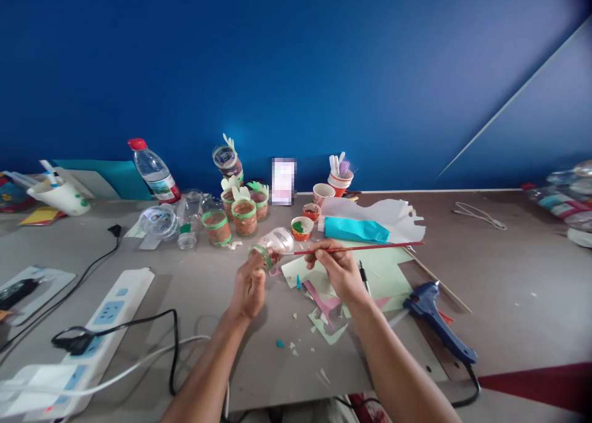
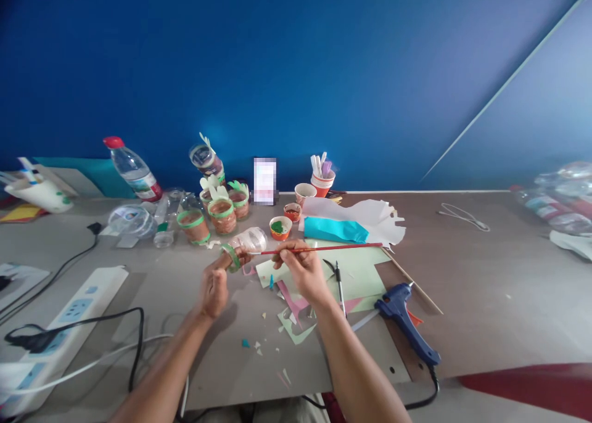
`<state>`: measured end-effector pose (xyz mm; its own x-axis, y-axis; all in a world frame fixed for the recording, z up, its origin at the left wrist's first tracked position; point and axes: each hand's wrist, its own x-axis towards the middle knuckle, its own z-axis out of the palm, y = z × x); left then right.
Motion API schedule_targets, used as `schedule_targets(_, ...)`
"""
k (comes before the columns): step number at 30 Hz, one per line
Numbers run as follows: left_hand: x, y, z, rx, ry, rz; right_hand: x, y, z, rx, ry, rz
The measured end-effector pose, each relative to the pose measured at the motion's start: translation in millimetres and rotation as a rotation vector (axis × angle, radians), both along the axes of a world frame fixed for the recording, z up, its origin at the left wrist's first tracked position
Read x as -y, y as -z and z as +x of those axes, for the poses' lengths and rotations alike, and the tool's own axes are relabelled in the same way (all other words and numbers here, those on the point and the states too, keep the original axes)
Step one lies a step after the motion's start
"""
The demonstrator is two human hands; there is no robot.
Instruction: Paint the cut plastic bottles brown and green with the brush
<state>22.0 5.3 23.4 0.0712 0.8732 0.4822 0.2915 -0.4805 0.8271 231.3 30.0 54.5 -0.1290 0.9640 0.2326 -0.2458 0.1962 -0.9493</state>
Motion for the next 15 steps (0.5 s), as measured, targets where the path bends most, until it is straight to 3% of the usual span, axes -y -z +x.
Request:
schedule_targets(4, 0, -4.4, 2, 0.033, -0.001, -0.019, -1, 0.4, 1, -0.082, 0.095, 0.036)
schedule_targets(8, 0, -6.2, 3, 0.114, 0.044, -0.092, 4, -3.2, -3, -0.026, 0.0, 0.065)
schedule_targets(15, 2, -1.0, 1, 0.206, -0.081, -0.13, 11, -7.8, -1, 0.052, -0.106, 0.169)
